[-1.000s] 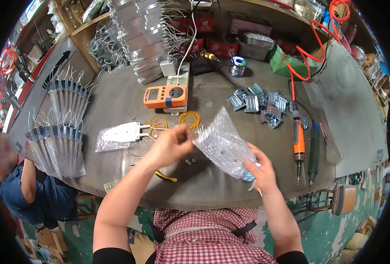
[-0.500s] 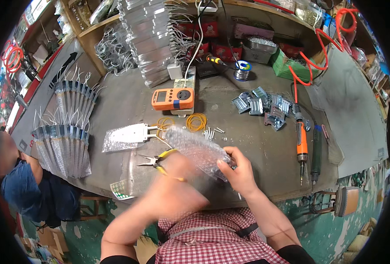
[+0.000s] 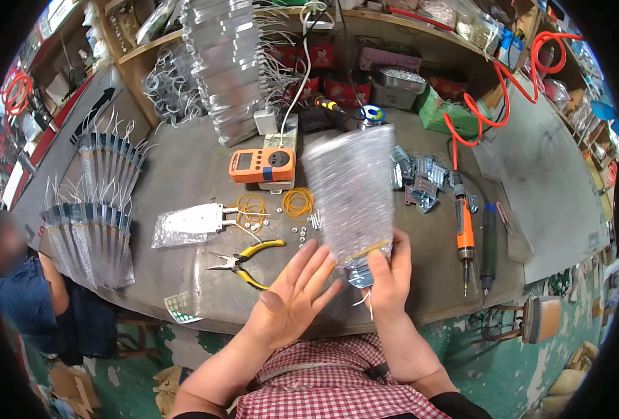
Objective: Assembling small metal components using screws and a power screwdriver at a workbench.
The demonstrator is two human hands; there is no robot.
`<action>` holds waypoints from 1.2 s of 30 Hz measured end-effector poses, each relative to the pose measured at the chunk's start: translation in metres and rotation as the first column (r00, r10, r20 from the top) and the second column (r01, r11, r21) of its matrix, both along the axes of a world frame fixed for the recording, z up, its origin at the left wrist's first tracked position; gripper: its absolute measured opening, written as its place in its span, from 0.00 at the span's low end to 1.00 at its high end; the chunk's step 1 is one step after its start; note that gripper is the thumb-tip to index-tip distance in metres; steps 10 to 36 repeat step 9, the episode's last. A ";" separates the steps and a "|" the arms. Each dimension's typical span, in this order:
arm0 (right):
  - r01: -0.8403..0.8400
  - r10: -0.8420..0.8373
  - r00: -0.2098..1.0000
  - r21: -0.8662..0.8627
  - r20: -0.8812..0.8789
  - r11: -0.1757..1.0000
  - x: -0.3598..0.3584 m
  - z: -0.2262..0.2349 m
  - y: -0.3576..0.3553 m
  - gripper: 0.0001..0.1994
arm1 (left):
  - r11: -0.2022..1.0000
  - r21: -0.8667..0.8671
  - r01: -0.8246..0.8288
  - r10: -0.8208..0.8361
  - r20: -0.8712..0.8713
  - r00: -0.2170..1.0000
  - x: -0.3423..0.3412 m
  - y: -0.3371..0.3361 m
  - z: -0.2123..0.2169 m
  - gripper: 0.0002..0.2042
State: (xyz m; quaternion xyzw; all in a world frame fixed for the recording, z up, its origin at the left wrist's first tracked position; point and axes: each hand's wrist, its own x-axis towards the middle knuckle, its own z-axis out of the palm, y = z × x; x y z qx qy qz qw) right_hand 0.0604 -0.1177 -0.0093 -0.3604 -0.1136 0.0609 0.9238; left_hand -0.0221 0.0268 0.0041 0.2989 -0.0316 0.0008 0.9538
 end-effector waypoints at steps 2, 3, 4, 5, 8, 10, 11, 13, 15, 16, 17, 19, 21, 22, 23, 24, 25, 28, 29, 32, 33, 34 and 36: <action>0.280 0.159 0.822 -0.632 0.546 0.723 0.013 0.005 -0.021 0.14 | 0.984 0.083 0.156 -0.156 -0.010 0.988 -0.005 0.020 -0.023 0.54; 0.238 0.340 0.781 -0.754 0.523 0.612 0.015 0.018 -0.028 0.14 | 0.944 0.123 0.305 -0.313 0.042 0.949 -0.003 0.034 -0.017 0.52; 0.180 0.507 0.730 -0.844 0.459 0.505 0.014 0.033 -0.031 0.15 | 0.954 0.135 0.268 -0.275 0.038 0.961 -0.010 0.039 -0.019 0.52; 0.123 0.585 0.705 -0.881 0.401 0.456 0.013 0.036 -0.032 0.15 | 0.937 0.117 0.329 -0.331 -0.005 0.944 -0.021 0.042 -0.025 0.50; 0.036 0.680 0.646 -0.903 0.347 0.427 0.016 0.041 -0.042 0.17 | 0.934 -0.011 0.356 -0.356 0.002 0.934 -0.046 0.048 -0.040 0.46; 0.024 0.703 0.610 -0.895 0.366 0.444 0.019 0.044 -0.029 0.17 | 0.904 -0.138 0.404 -0.397 0.077 0.915 -0.046 0.043 -0.047 0.43; 0.024 0.703 0.610 -0.895 0.366 0.444 0.019 0.044 -0.029 0.17 | 0.904 -0.138 0.404 -0.397 0.077 0.915 -0.046 0.043 -0.047 0.43; 0.024 0.703 0.610 -0.895 0.366 0.444 0.019 0.044 -0.029 0.17 | 0.904 -0.138 0.404 -0.397 0.077 0.915 -0.046 0.043 -0.047 0.43; 0.024 0.703 0.610 -0.895 0.366 0.444 0.019 0.044 -0.029 0.17 | 0.904 -0.138 0.404 -0.397 0.077 0.915 -0.046 0.043 -0.047 0.43; 0.024 0.703 0.610 -0.895 0.366 0.444 0.019 0.044 -0.029 0.17 | 0.904 -0.138 0.404 -0.397 0.077 0.915 -0.046 0.043 -0.047 0.43; 0.024 0.703 0.610 -0.895 0.366 0.444 0.019 0.044 -0.029 0.17 | 0.904 -0.138 0.404 -0.397 0.077 0.915 -0.046 0.043 -0.047 0.43; 0.024 0.703 0.610 -0.895 0.366 0.444 0.019 0.044 -0.029 0.17 | 0.904 -0.138 0.404 -0.397 0.077 0.915 -0.046 0.043 -0.047 0.43; 0.024 0.703 0.610 -0.895 0.366 0.444 0.019 0.044 -0.029 0.17 | 0.904 -0.138 0.404 -0.397 0.077 0.915 -0.046 0.043 -0.047 0.43; 0.024 0.703 0.610 -0.895 0.366 0.444 0.019 0.044 -0.029 0.17 | 0.904 -0.138 0.404 -0.397 0.077 0.915 -0.046 0.043 -0.047 0.43; 0.024 0.703 0.610 -0.895 0.366 0.444 0.019 0.044 -0.029 0.17 | 0.904 -0.138 0.404 -0.397 0.077 0.915 -0.046 0.043 -0.047 0.43; 0.024 0.703 0.610 -0.895 0.366 0.444 0.019 0.044 -0.029 0.17 | 0.904 -0.138 0.404 -0.397 0.077 0.915 -0.046 0.043 -0.047 0.43; 0.024 0.703 0.610 -0.895 0.366 0.444 0.019 0.044 -0.029 0.17 | 0.904 -0.138 0.404 -0.397 0.077 0.915 -0.046 0.043 -0.047 0.43; 0.024 0.703 0.610 -0.895 0.366 0.444 0.019 0.044 -0.029 0.17 | 0.904 -0.138 0.404 -0.397 0.077 0.915 -0.046 0.043 -0.047 0.43; 0.024 0.703 0.610 -0.895 0.366 0.444 0.019 0.044 -0.029 0.17 | 0.904 -0.138 0.404 -0.397 0.077 0.915 -0.046 0.043 -0.047 0.43; 0.024 0.703 0.610 -0.895 0.366 0.444 0.019 0.044 -0.029 0.17 | 0.904 -0.138 0.404 -0.397 0.077 0.915 -0.046 0.043 -0.047 0.43; 0.024 0.703 0.610 -0.895 0.366 0.444 0.019 0.044 -0.029 0.17 | 0.904 -0.138 0.404 -0.397 0.077 0.915 -0.046 0.043 -0.047 0.43; 0.024 0.703 0.610 -0.895 0.366 0.444 0.019 0.044 -0.029 0.17 | 0.904 -0.138 0.404 -0.397 0.077 0.915 -0.046 0.043 -0.047 0.43; 0.024 0.703 0.610 -0.895 0.366 0.444 0.019 0.044 -0.029 0.17 | 0.904 -0.138 0.404 -0.397 0.077 0.915 -0.046 0.043 -0.047 0.43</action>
